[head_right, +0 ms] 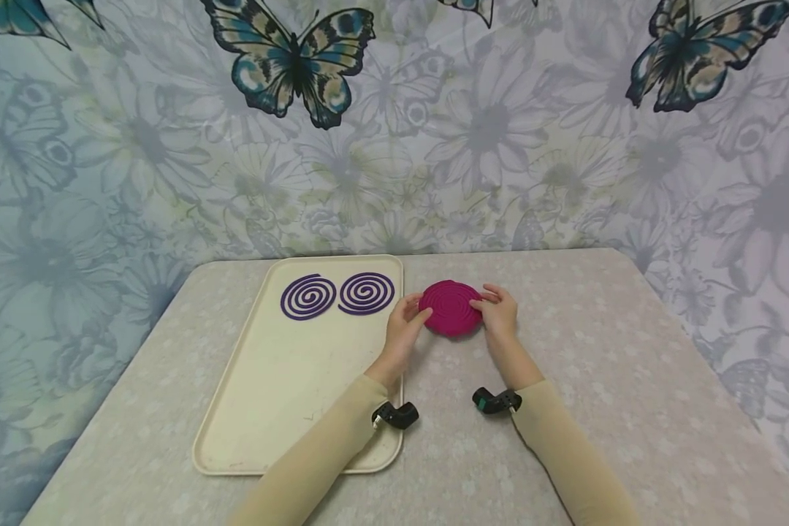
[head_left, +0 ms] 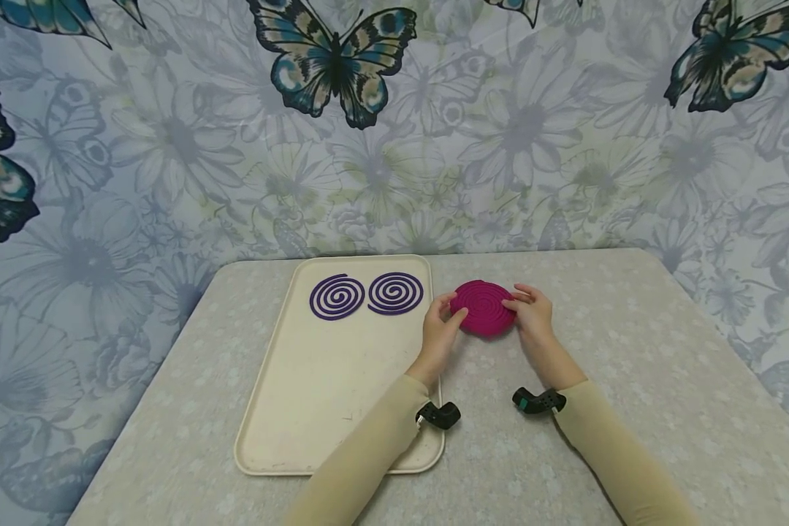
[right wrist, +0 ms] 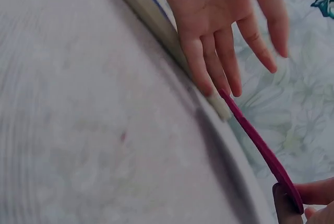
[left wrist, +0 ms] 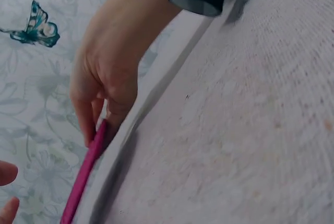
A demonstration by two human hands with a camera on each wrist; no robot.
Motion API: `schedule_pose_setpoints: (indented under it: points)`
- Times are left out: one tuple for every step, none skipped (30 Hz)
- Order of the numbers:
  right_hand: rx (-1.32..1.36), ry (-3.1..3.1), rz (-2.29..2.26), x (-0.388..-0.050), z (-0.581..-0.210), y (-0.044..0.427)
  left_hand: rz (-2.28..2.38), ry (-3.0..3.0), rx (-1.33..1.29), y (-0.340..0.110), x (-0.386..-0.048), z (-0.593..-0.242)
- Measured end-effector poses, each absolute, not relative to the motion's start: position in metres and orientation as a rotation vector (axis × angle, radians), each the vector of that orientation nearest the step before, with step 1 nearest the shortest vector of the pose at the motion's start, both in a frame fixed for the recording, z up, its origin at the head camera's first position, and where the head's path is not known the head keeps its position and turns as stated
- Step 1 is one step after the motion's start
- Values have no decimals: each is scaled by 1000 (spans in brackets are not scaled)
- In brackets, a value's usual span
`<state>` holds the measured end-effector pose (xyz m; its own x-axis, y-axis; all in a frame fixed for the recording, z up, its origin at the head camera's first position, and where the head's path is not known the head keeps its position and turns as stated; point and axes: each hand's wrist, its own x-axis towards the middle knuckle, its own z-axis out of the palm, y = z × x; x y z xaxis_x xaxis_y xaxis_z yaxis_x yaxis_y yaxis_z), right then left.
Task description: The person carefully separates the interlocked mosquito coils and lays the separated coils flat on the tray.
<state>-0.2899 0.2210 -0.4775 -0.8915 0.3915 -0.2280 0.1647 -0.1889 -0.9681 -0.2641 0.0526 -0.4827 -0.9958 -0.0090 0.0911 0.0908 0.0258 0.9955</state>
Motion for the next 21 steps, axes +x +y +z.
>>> schedule_pose_setpoints:
  points:
    - [-645, -1878, 2234, -289, -474, 220, -2131, -2174, -88, 52, -265, -482]
    - [-629, -1873, 2244, -288, -470, 219, -2112, -2152, -90, 51, -266, -481]
    - [-613, -1872, 2252, -286, -466, 217, -2098, -2125, -85, 50, -267, -480]
    - [-598, -1875, 2256, -284, -461, 215, -2069, -2108, -81, 48, -268, -478]
    - [-587, -1875, 2264, -282, -456, 213, -2063, -2090, -79, 46, -266, -472]
    - [-581, -1875, 2268, -280, -452, 211, -2068, -2065, -83, 43, -264, -465]
    - [-569, -1873, 2278, -279, -448, 209, -2072, -2042, -100, 40, -261, -457]
    - [-556, -1876, 2285, -277, -444, 206, -2079, -2025, -119, 35, -258, -449]
    - [-548, -1876, 2295, -275, -440, 203, -2094, -2010, -140, 31, -254, -442]
    - [-535, -1871, 2314, -273, -436, 201, -2094, -2019, -168, 26, -251, -434]
    - [-522, -1855, 2341, -272, -432, 198, -2098, -2029, -208, 20, -247, -427]
    - [-503, -1834, 2372, -271, -429, 195, -2084, -2047, -252, 14, -246, -423]
    - [-483, -1814, 2410, -269, -425, 192, -2065, -2079, -298, 8, -245, -420]
    - [-467, -1790, 2456, -267, -421, 189, -2047, -2113, -344, 1, -245, -419]
    - [-453, -1762, 2502, -265, -417, 186, -2024, -2149, -391, -5, -245, -417]
    - [-435, -1728, 2552, -264, -414, 183, -2001, -2180, -442, -11, -244, -416]
    - [-423, -1705, 2589, -262, -411, 180, -1993, -2201, -490, -18, -244, -415]
    - [-406, -1690, 2620, -260, -408, 178, -1984, -2222, -528, -23, -245, -415]
    - [-387, -1677, 2649, -258, -406, 175, -1993, -2228, -563, -29, -246, -416]
    - [-370, -1667, 2676, -256, -403, 172, -1992, -2230, -589, -33, -248, -418]
    - [-346, -1663, 2696, -254, -401, 170, -1992, -2229, -604, -37, -250, -420]
